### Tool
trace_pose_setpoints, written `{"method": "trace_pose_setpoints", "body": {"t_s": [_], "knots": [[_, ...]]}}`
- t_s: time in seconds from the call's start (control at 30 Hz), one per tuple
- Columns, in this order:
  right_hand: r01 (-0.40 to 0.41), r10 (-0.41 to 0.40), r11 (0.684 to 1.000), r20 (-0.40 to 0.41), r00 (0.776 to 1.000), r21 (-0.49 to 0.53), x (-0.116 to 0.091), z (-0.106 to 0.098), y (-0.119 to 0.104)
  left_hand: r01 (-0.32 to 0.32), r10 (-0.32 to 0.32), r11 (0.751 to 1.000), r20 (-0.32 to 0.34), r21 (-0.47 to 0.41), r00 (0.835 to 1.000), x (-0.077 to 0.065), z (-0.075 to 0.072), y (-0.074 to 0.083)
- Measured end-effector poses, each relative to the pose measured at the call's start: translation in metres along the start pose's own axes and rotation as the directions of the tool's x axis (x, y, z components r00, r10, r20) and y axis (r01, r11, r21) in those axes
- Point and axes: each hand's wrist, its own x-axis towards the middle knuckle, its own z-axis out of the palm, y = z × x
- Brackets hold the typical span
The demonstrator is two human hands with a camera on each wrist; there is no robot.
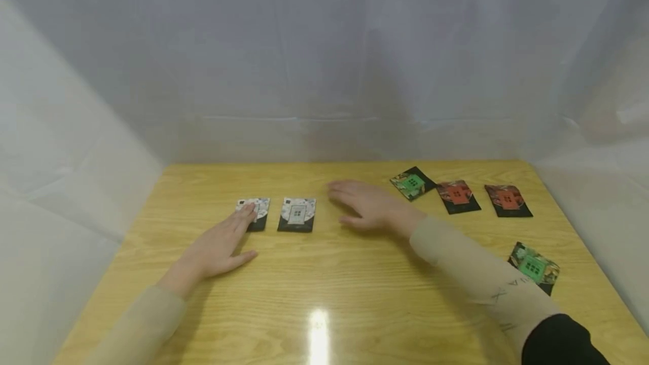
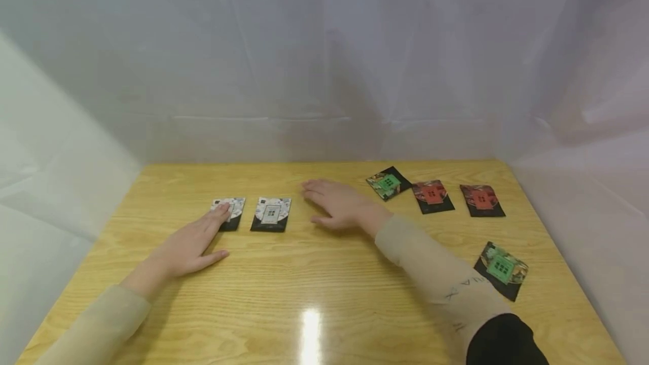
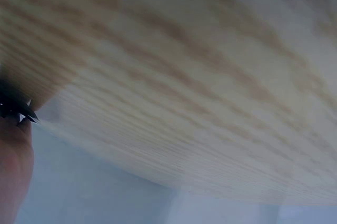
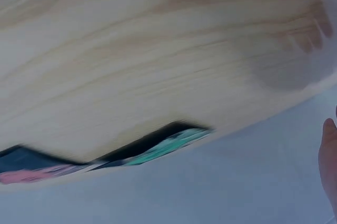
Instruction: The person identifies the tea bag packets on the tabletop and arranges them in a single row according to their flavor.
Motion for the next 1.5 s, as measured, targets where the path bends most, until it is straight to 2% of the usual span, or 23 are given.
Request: {"method": "trace_pose_setpoints", "body": {"t_s": [0.27,0.5,0.9,1.27,1.5], "knots": [[-0.054,0.054,0.999,-0.053,0.997,-0.003,-0.034,-0.007,0.025,-0.014,0.014,1.0,-0.023,0.001,1.0,-0.001,0.002,-0.001],[-0.087,0.084,0.996,-0.087,0.993,-0.023,-0.059,-0.014,0.048,-0.002,0.002,1.0,-0.009,-0.004,1.0,-0.002,0.004,-0.003],[-0.194,0.189,0.98,-0.078,0.979,-0.055,-0.093,-0.019,0.083,-0.013,0.013,1.0,-0.013,0.001,1.0,-0.002,0.004,-0.002],[-0.216,0.209,0.971,-0.082,0.975,-0.098,-0.117,-0.011,0.097,-0.009,0.009,1.0,-0.014,0.0,1.0,-0.003,0.004,-0.003],[-0.254,0.248,0.961,-0.068,0.966,-0.106,-0.126,-0.007,0.097,-0.019,0.019,1.0,-0.028,-0.001,0.999,-0.003,0.003,-0.003]]}}
